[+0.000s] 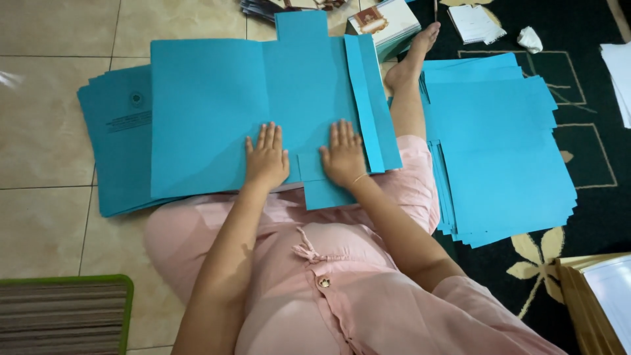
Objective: The person sits on the floor and folds blue paper sheets by hand. They repeatedly fold the side flaps inward and then fold the top and bottom flaps to create a rectangular shape, stacking the finished pieces.
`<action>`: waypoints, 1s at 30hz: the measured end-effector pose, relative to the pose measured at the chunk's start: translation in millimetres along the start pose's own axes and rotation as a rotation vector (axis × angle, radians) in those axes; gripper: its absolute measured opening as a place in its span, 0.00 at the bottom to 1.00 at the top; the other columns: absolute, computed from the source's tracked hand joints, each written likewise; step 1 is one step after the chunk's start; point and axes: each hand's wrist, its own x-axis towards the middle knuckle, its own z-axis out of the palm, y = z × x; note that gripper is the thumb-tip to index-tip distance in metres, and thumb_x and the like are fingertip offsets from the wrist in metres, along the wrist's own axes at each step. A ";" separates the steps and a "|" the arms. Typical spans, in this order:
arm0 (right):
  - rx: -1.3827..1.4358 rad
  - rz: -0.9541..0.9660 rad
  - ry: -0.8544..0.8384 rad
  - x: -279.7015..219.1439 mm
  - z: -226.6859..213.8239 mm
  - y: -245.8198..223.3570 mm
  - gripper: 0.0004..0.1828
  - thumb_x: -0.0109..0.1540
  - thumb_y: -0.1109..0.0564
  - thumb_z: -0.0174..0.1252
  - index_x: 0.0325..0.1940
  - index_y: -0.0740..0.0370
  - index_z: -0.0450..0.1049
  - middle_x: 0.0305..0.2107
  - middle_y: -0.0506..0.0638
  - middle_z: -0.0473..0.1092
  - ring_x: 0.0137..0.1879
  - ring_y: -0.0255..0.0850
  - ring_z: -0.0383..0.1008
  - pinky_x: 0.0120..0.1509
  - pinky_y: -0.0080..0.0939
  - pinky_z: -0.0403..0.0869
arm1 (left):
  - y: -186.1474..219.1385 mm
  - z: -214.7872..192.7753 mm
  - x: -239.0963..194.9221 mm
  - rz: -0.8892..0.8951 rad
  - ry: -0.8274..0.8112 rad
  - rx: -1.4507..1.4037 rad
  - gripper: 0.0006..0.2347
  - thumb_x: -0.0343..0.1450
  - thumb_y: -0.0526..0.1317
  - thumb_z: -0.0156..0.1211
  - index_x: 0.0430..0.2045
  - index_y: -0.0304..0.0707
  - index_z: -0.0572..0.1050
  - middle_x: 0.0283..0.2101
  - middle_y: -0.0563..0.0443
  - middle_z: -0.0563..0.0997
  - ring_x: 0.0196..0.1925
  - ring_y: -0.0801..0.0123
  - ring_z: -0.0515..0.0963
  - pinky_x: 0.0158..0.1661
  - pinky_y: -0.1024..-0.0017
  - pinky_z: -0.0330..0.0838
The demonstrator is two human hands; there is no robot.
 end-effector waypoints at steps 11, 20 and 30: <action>0.008 -0.063 -0.034 123.0 10.9 -15.2 0.39 0.70 0.35 0.40 0.79 0.60 0.53 0.74 0.61 0.53 0.80 0.54 0.51 0.77 0.59 0.54 | 16.9 -26.1 -16.0 -0.006 -0.005 -0.011 0.26 0.77 0.42 0.39 0.71 0.29 0.54 0.76 0.33 0.51 0.79 0.47 0.47 0.69 0.35 0.38; 0.102 0.173 0.106 241.0 35.8 22.3 0.58 0.63 0.20 0.46 0.80 0.64 0.45 0.75 0.63 0.48 0.81 0.56 0.46 0.79 0.60 0.54 | 14.7 -31.3 -14.6 0.003 -0.026 -0.093 0.25 0.77 0.43 0.37 0.71 0.30 0.52 0.76 0.33 0.50 0.79 0.46 0.46 0.68 0.35 0.35; 0.800 0.088 0.634 231.2 42.8 37.7 0.38 0.70 0.43 0.59 0.79 0.46 0.50 0.55 0.53 0.73 0.64 0.49 0.73 0.70 0.51 0.70 | 16.8 -31.9 -17.2 -0.008 -0.011 -0.103 0.26 0.77 0.44 0.39 0.71 0.30 0.53 0.76 0.33 0.52 0.79 0.47 0.46 0.69 0.36 0.34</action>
